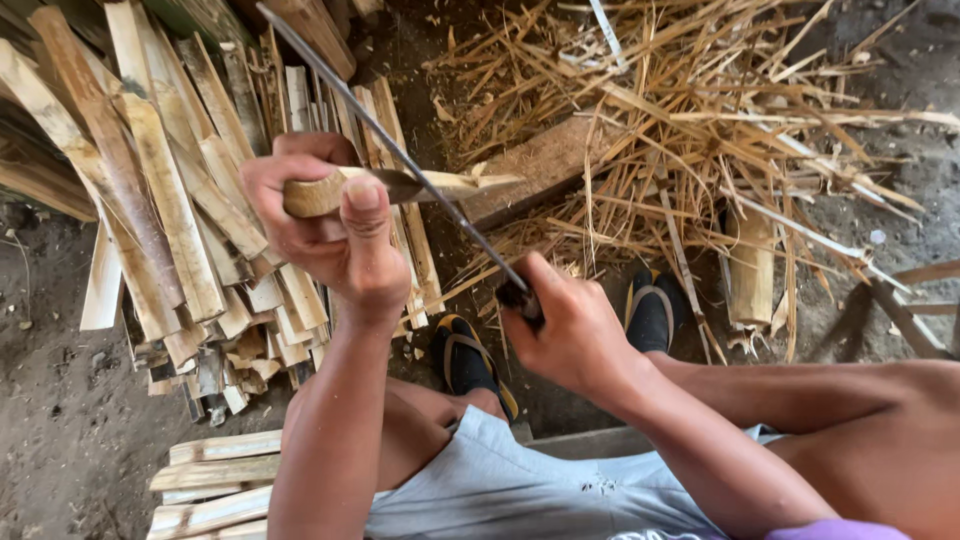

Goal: The person sits on the ground and uses a knife to sharpen the end of bamboo sticks. They hold each stick with one hand and scrape the knife along the tip to create a point, then place the finished sticks into a pile.

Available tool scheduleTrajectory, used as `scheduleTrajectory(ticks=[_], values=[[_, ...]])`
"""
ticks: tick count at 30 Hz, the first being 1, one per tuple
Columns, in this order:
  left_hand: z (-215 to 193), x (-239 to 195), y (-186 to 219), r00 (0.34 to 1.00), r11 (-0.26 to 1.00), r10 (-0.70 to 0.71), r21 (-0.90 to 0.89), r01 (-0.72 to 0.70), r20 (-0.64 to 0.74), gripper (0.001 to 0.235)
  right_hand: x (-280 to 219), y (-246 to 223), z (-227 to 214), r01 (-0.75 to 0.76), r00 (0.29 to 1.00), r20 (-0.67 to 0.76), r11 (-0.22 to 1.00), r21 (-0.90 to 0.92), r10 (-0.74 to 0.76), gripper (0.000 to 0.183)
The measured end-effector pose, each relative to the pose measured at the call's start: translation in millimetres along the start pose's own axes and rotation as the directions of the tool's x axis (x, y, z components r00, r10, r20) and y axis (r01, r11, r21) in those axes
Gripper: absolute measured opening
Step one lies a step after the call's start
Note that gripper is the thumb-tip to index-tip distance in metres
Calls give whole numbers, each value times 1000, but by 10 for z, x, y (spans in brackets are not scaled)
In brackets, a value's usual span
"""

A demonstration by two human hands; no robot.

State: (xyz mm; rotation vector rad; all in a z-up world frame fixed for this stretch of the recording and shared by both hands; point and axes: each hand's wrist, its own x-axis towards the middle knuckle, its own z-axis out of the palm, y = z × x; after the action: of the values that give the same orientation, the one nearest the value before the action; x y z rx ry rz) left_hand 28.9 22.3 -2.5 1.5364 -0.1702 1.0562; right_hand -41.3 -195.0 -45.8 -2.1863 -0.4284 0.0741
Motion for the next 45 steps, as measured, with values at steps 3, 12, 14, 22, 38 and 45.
scheduleTrajectory(ticks=[3, 12, 14, 22, 38, 45], values=[[-2, 45, -64, 1000, 996, 25, -81, -24, 14, 32, 300, 217, 141, -336, 929, 137, 939, -75, 344, 21], [5, 9, -165, 998, 997, 37, -73, -33, 58, 30, -8, 237, 76, -210, 970, 128, 977, 22, 206, 23], [83, 84, -190, 998, 995, 44, -87, -39, 46, 30, 121, 153, 93, -159, 986, 44, 987, -15, 160, 24], [7, 211, -127, 998, 996, 48, -77, -45, 31, 31, 333, -279, -123, -117, 990, 72, 993, -14, 118, 23], [-67, 183, -224, 999, 996, -4, -94, 8, 42, 33, 380, 245, 168, -352, 917, 167, 932, -89, 362, 19], [-94, 286, -336, 999, 993, -15, -119, 19, 34, 32, 349, 656, 312, -391, 881, 251, 916, -90, 400, 20]])
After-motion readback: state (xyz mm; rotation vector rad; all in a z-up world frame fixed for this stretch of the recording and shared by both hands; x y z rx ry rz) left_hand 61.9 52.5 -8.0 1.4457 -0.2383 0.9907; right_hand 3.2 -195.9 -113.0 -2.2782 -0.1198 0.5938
